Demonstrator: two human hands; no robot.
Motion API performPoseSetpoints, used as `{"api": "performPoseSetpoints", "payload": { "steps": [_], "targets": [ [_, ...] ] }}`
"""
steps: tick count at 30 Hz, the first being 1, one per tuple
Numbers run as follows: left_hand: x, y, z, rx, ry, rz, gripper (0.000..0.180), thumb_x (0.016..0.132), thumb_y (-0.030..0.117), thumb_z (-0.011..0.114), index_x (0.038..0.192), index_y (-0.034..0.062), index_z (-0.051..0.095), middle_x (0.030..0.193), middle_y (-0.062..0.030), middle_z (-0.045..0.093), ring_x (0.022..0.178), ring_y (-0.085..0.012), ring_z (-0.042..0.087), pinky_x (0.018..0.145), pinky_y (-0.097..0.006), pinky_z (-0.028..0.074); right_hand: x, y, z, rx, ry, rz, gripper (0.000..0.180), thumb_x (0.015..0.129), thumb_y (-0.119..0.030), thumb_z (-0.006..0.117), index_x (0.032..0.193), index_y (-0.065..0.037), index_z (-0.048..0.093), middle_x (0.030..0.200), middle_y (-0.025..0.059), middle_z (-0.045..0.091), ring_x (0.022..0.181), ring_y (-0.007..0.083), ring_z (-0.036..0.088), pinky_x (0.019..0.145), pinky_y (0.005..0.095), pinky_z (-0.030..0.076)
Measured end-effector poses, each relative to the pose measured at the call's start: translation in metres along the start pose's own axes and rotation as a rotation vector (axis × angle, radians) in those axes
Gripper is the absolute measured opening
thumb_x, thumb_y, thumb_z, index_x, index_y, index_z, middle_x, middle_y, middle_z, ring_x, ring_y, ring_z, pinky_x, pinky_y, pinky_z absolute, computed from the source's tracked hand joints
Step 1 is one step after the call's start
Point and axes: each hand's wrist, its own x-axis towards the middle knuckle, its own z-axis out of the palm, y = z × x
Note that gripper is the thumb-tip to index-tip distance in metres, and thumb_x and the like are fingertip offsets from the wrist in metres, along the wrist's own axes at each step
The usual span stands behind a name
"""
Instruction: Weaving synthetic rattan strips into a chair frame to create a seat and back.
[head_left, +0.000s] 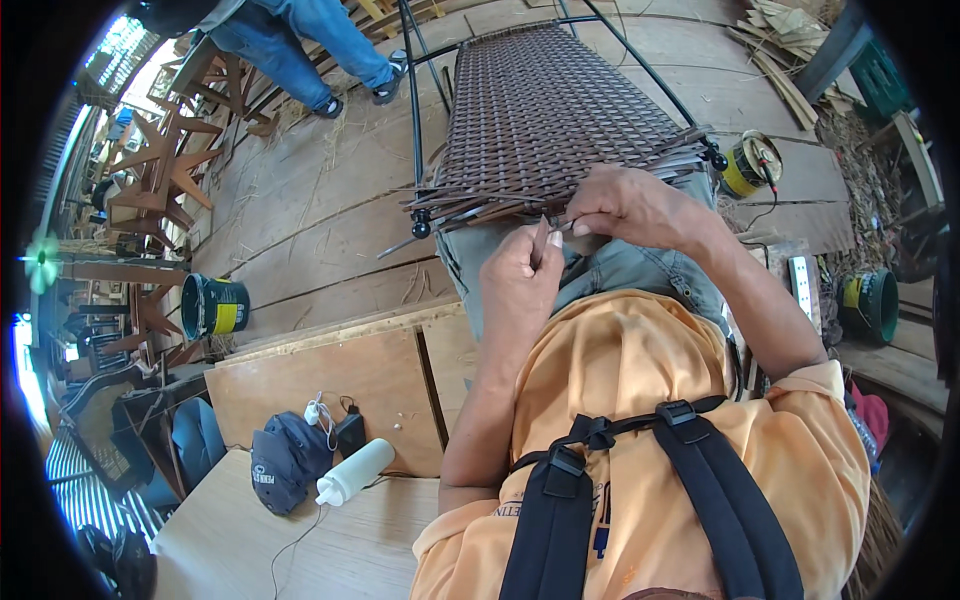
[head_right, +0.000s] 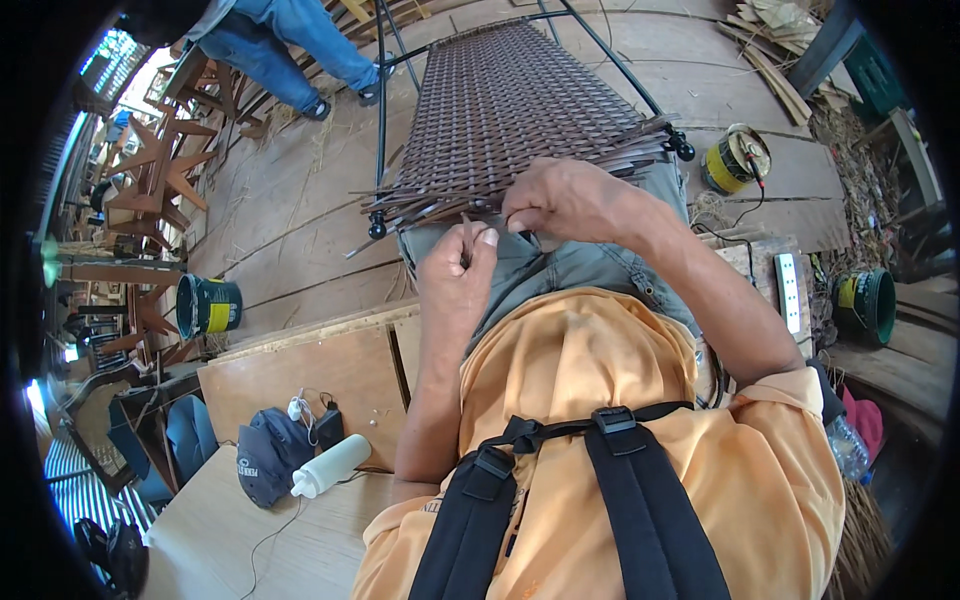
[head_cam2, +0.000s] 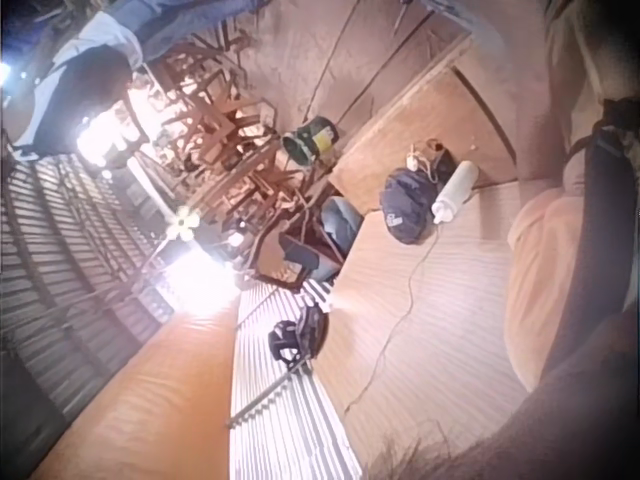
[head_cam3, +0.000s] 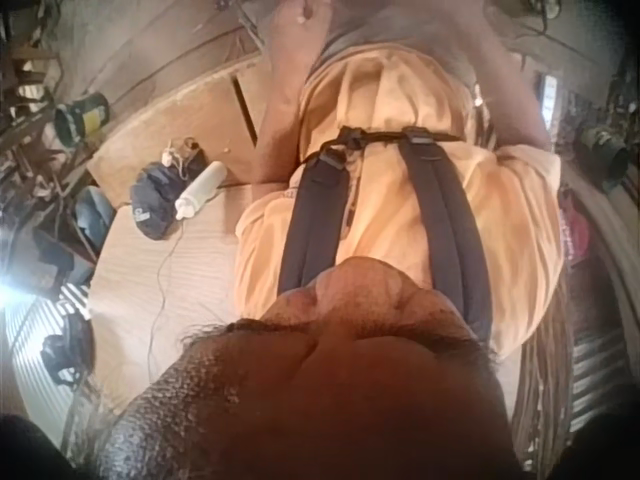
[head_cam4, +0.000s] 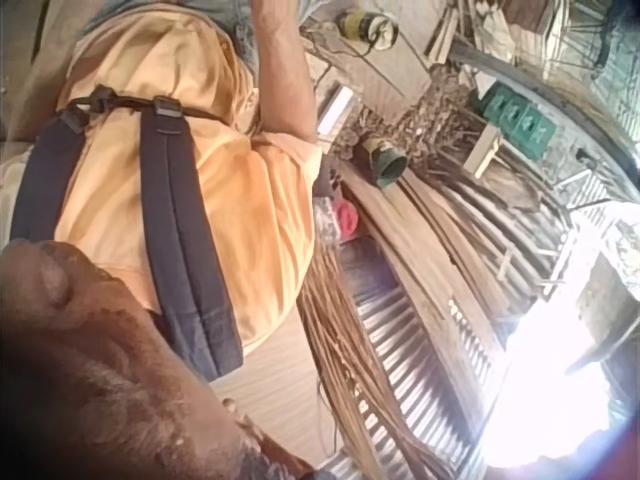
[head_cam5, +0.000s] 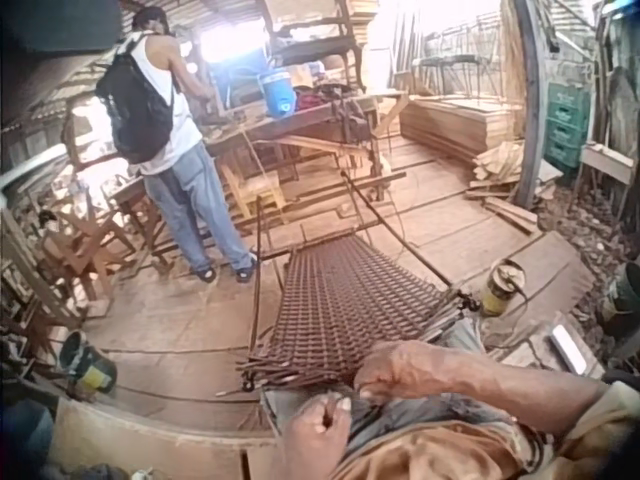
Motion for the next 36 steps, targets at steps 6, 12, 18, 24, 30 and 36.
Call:
{"api": "performPoseSetpoints", "payload": {
  "steps": [6,12,18,24,30,36],
  "targets": [
    [-0.002,0.003,-0.009,0.658,-0.216,-0.152,0.025,0.092,0.029,0.053,0.094,0.0044,0.056,0.089,-0.0154,0.063,0.07,-0.0381,0.062,0.062,-0.048,0.049,-0.014,0.02,0.002,0.748,0.23,0.364,0.018,0.093,-0.014,0.058,0.094,0.003,0.064,0.076,0.002,0.059,0.071,0.0062,0.052,0.069,0.0211,0.042],
    [0.014,0.028,-0.02,0.891,-0.37,-0.209,0.023,0.095,0.025,0.046,0.102,0.0077,0.059,0.088,-0.0164,0.061,0.079,-0.0377,0.062,0.065,-0.049,0.048,-0.016,0.02,0.005,0.914,0.269,0.324,0.019,0.093,-0.014,0.058,0.089,0.003,0.065,0.075,0.0015,0.06,0.074,0.0076,0.054,0.07,0.022,0.042],
    [0.024,0.033,-0.018,0.995,-0.433,-0.222,0.023,0.095,0.025,0.047,0.101,0.007,0.06,0.088,-0.0159,0.061,0.075,-0.0375,0.062,0.064,-0.049,0.049,-0.018,0.026,0.007,0.86,0.278,0.29,0.017,0.091,-0.012,0.059,0.088,0.003,0.065,0.077,0.0033,0.062,0.075,0.0099,0.056,0.073,0.0244,0.045],
    [0.029,0.045,-0.016,1.093,-0.466,-0.133,0.022,0.093,0.02,0.049,0.091,0.0022,0.061,0.085,-0.0161,0.063,0.071,-0.0324,0.066,0.059,-0.042,0.054,-0.019,0.025,0.009,0.873,0.304,0.228,0.016,0.091,-0.013,0.061,0.093,0.002,0.067,0.076,0.0015,0.062,0.071,0.0068,0.055,0.067,0.0226,0.045],
    [0.039,0.053,-0.01,1.241,-0.522,-0.053,0.02,0.092,0.017,0.05,0.089,0.0019,0.063,0.087,-0.0162,0.065,0.07,-0.0295,0.067,0.059,-0.038,0.054,-0.019,0.023,0.011,0.872,0.321,0.212,0.015,0.09,-0.012,0.061,0.093,0.002,0.066,0.074,0.0019,0.061,0.07,0.0067,0.054,0.066,0.0225,0.045],
    [0.043,0.024,-0.023,1.074,-0.547,0.024,0.024,0.091,0.027,0.055,0.085,0.0052,0.063,0.08,-0.0142,0.064,0.071,-0.0336,0.063,0.061,-0.042,0.05,-0.014,0.012,0.012,0.916,0.365,0.361,0.012,0.089,-0.012,0.062,0.089,0.0,0.063,0.07,0.0,0.059,0.066,0.007,0.051,0.062,0.0239,0.044]
  ]
}}
